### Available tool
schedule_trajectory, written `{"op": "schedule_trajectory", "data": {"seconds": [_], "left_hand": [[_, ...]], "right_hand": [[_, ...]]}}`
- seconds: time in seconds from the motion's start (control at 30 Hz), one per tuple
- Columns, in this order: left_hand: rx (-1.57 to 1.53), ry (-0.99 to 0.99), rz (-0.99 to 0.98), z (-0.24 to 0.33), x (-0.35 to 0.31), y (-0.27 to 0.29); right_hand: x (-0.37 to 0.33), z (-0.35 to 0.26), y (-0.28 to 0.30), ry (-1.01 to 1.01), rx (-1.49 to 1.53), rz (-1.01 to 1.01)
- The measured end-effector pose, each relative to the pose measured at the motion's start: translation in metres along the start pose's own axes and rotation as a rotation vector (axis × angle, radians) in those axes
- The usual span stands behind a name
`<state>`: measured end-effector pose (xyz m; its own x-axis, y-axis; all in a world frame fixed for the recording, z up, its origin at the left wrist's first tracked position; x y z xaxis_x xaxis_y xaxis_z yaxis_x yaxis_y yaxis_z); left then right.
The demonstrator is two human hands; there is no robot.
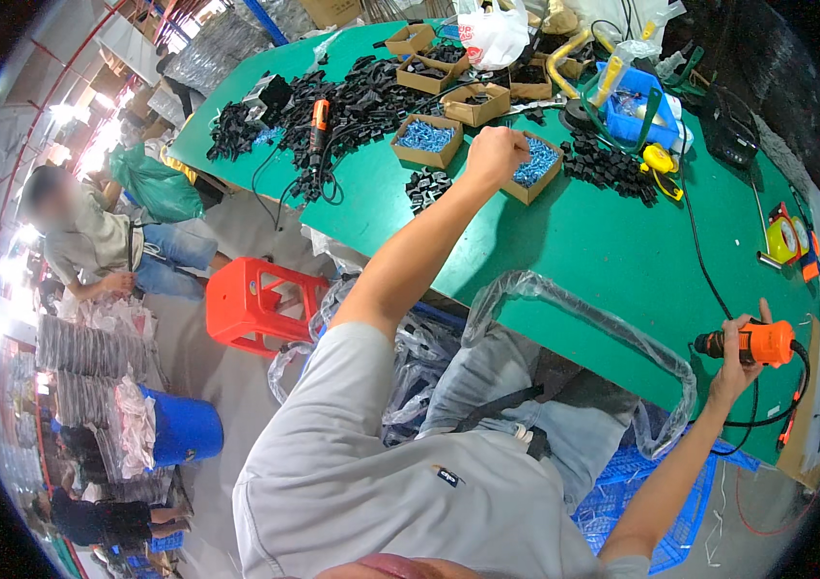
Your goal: Using an electric screwdriver to attach mounting clips to a curved plastic handle.
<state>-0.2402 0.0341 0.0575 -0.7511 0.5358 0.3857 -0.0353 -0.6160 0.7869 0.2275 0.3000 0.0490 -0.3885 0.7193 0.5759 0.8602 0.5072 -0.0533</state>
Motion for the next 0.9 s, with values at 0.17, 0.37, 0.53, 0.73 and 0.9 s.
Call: {"op": "schedule_trajectory", "data": {"seconds": [0.17, 0.37, 0.53, 0.73, 0.9], "left_hand": [[-0.517, -0.164, 0.076, 0.069, -0.067, 0.017], [-0.772, -0.045, -0.320, 0.142, -0.193, 0.017], [-0.757, -0.251, -0.298, 0.177, -0.227, 0.005], [-0.760, -0.306, -0.268, 0.188, -0.234, 0.004], [-0.766, -0.311, -0.275, 0.189, -0.233, 0.010]], "right_hand": [[-0.019, -0.015, 0.028, 0.046, -0.091, 0.250], [-0.030, -0.131, -0.074, 0.167, 0.540, 0.125], [-0.045, -0.166, -0.098, 0.203, 0.675, -0.081], [-0.045, -0.162, -0.099, 0.182, 0.714, -0.087], [-0.047, -0.157, -0.104, 0.161, 0.707, -0.073]]}}
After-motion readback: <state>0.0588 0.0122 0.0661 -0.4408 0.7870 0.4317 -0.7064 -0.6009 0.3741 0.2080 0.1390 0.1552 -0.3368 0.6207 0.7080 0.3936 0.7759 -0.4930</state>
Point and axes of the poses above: each hand's wrist, its own x-axis towards the middle knuckle, its own y-axis out of the back of the hand, z = x × y, the point moved 6 cm from there along x, towards the middle knuckle, and after that the axes turned 6 degrees about y, right-handed, at the moved point
